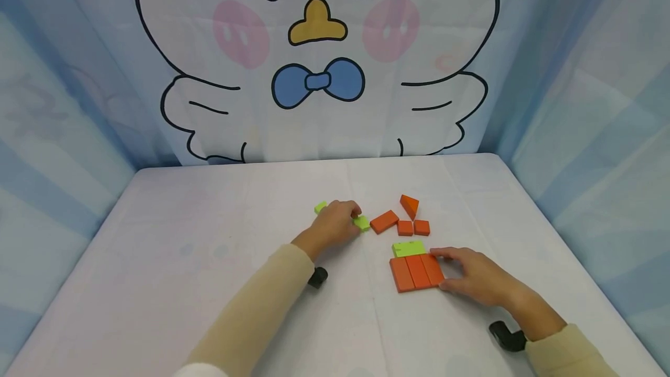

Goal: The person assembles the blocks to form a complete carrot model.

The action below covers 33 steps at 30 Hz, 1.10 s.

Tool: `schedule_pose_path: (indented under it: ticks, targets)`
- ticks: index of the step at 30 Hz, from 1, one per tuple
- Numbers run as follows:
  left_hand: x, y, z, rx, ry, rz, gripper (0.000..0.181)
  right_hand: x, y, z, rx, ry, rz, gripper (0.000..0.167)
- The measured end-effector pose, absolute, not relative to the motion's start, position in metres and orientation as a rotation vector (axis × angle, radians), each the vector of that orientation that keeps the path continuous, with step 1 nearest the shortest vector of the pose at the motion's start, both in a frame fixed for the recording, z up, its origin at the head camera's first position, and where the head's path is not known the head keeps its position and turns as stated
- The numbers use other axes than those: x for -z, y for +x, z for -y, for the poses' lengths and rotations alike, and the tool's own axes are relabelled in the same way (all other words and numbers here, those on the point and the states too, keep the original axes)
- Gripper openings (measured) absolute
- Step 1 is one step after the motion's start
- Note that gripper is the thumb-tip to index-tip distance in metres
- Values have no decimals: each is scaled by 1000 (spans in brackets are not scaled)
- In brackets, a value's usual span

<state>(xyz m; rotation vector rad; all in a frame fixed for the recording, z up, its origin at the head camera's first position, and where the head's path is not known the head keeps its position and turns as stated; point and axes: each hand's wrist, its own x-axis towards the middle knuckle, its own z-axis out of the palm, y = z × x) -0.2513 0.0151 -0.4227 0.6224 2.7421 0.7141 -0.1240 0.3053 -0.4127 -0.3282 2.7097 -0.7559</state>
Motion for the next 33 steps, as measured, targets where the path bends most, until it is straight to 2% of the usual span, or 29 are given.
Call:
schedule_pose_path:
  ticks: [6,18,27,33]
  targets:
    - [426,-247,-11,-711,670,-2711,45,413,-125,-305,755,-334,-2710,65]
    - [431,-238,-17,-713,739,-2713,44,415,-125,-305,761,-321,-2713,63]
    - [427,-226,-24,-689,681,-2667,42,415,-125,-306,761,-323,-2711,64]
    - [428,-220,-28,-681,759,-2645,39,416,-125,-307,755,-331,-2716,63]
